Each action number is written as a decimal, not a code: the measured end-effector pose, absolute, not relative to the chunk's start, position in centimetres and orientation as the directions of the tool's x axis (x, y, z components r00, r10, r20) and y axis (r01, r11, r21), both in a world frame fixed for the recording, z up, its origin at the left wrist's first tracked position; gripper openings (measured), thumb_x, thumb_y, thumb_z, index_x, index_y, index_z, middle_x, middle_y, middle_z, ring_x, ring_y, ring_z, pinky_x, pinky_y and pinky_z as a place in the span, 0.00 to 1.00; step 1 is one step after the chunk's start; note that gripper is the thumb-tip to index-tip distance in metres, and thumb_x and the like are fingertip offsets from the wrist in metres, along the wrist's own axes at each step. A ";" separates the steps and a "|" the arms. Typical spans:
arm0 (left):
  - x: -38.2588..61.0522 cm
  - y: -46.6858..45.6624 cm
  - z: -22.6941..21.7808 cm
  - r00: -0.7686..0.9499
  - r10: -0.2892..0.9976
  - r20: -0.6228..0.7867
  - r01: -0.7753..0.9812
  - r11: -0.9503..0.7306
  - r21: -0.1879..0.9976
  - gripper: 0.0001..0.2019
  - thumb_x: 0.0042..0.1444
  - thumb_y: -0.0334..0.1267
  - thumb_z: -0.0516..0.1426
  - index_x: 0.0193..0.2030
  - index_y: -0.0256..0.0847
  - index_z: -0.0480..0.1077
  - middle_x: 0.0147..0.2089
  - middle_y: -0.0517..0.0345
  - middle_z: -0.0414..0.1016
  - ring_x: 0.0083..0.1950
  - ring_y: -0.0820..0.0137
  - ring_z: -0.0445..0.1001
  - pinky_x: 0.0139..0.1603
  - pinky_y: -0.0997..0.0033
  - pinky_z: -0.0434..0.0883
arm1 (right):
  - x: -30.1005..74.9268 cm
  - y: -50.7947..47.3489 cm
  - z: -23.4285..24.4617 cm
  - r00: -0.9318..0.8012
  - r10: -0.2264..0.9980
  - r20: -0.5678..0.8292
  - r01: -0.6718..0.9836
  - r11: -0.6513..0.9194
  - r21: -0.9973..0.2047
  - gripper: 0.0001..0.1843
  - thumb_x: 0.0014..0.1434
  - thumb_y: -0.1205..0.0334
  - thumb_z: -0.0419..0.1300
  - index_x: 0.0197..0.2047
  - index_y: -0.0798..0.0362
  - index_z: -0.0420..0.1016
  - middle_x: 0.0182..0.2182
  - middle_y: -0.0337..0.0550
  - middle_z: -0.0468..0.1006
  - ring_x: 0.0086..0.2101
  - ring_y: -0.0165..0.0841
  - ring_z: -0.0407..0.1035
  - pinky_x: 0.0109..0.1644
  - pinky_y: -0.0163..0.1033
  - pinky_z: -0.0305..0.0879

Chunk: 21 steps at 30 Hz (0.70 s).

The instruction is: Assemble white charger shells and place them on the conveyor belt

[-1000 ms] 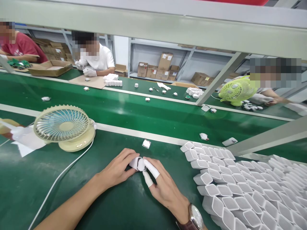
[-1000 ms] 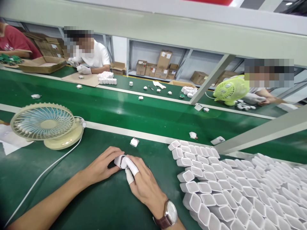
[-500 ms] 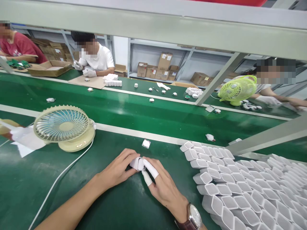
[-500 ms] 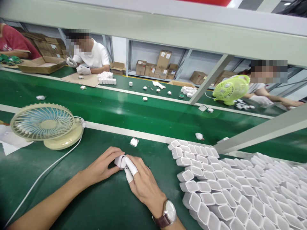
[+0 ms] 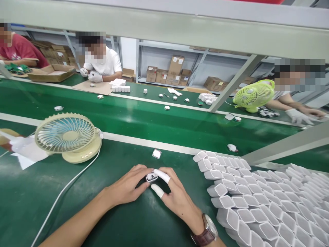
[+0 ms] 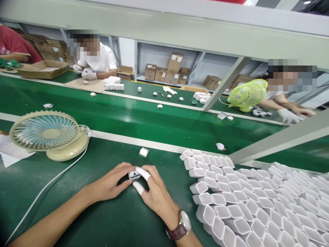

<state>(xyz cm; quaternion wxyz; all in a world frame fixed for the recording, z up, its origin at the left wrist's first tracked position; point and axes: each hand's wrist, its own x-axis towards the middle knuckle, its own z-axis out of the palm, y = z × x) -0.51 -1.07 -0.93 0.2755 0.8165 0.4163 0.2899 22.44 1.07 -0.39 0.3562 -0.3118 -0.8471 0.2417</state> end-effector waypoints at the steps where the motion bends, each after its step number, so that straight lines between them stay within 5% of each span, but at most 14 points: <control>1: -0.6 -1.0 -1.1 0.469 0.847 0.251 0.529 -0.497 0.688 0.22 0.66 0.34 0.57 0.66 0.44 0.63 0.59 0.47 0.75 0.61 0.61 0.73 0.63 0.55 0.74 | 22.5 1.1 -0.5 -0.549 0.702 0.454 0.359 0.688 -0.631 0.20 0.69 0.66 0.59 0.63 0.48 0.67 0.54 0.52 0.74 0.54 0.40 0.73 0.59 0.51 0.75; 9: -1.2 -0.4 -2.0 0.458 0.780 0.426 0.501 -0.623 0.601 0.07 0.68 0.36 0.57 0.51 0.43 0.72 0.52 0.50 0.76 0.49 0.66 0.80 0.51 0.68 0.79 | 22.9 1.3 -1.6 -0.598 0.638 0.484 0.366 0.755 -0.544 0.21 0.69 0.69 0.55 0.63 0.46 0.68 0.60 0.51 0.73 0.57 0.39 0.72 0.59 0.47 0.76; 21: -0.9 -0.2 -1.1 0.477 0.783 0.399 0.459 -0.610 0.646 0.06 0.69 0.35 0.56 0.47 0.40 0.74 0.50 0.49 0.77 0.47 0.67 0.80 0.49 0.70 0.78 | 23.0 1.3 -1.9 -0.653 0.628 0.424 0.410 0.763 -0.499 0.20 0.70 0.71 0.52 0.63 0.50 0.66 0.58 0.52 0.74 0.58 0.40 0.72 0.59 0.50 0.77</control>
